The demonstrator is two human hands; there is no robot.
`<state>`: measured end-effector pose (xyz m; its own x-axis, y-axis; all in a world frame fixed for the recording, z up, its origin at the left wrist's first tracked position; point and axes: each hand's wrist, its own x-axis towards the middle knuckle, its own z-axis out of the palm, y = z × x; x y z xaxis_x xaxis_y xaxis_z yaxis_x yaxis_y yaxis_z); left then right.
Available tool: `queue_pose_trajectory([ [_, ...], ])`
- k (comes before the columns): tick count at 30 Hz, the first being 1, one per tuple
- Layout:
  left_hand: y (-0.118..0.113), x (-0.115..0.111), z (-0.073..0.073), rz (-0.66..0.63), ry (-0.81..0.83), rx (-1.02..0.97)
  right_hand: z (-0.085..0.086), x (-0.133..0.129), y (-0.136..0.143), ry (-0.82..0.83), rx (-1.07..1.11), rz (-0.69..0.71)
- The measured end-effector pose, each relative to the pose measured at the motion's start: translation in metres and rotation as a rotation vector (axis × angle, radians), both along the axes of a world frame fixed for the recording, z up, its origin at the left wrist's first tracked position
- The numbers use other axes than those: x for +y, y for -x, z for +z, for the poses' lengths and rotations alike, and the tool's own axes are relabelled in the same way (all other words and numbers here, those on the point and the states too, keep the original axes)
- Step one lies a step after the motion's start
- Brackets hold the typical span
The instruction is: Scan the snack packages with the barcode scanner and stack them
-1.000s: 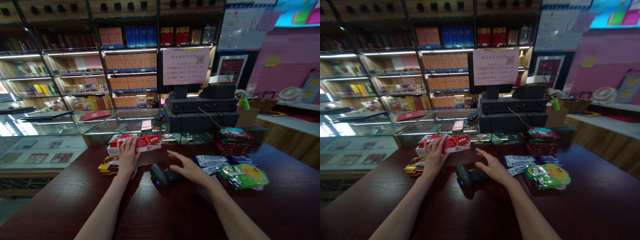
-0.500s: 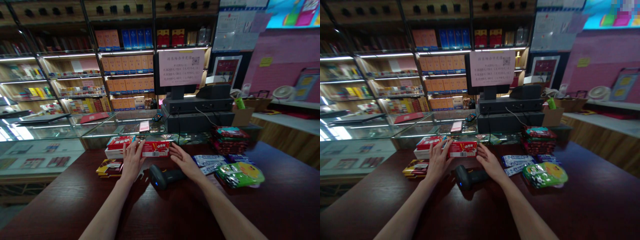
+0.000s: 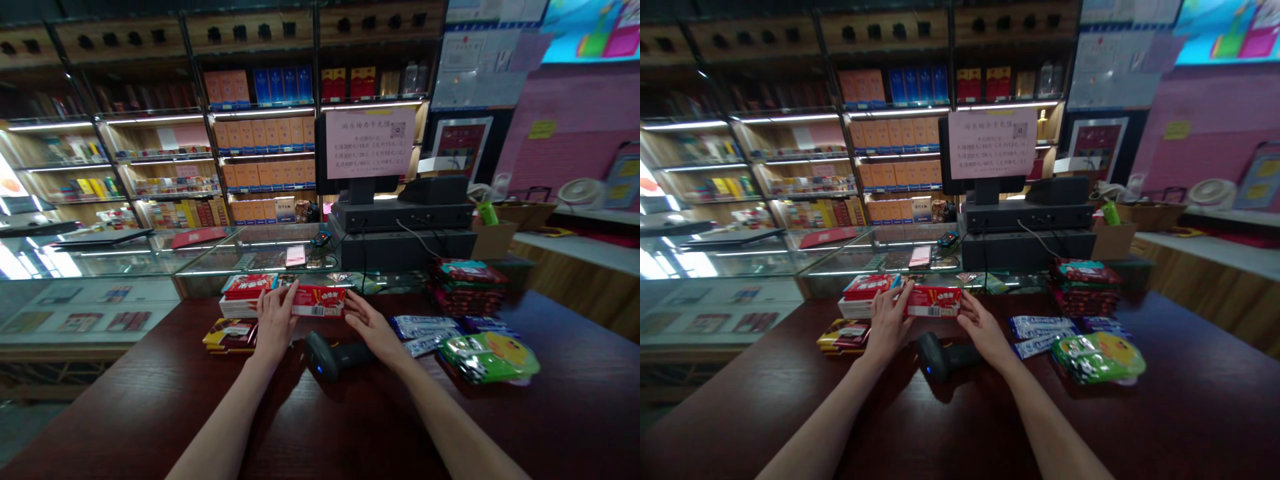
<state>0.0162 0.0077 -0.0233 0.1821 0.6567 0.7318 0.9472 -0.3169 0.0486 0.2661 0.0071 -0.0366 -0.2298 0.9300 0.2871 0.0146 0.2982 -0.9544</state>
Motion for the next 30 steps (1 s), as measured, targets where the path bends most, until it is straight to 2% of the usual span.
queue_pose_trajectory([
  [5,-0.002,0.001,0.005,-0.04,0.039,-0.051,0.004,0.003,0.002,-0.02,-0.005,-0.033],
  [12,0.01,0.005,0.017,-0.046,0.098,-0.23,0.022,0.008,0.014,-0.05,-0.038,-0.028],
  [21,0.052,0.009,0.042,-0.084,0.078,-0.424,0.047,0.023,0.049,-0.111,-0.063,-0.006],
  [27,0.083,0.01,0.049,-0.073,0.101,-0.526,0.059,0.034,0.084,-0.175,-0.042,0.076],
  [30,0.097,0.011,0.051,-0.065,0.103,-0.561,0.062,0.041,0.1,-0.185,-0.062,0.073],
])
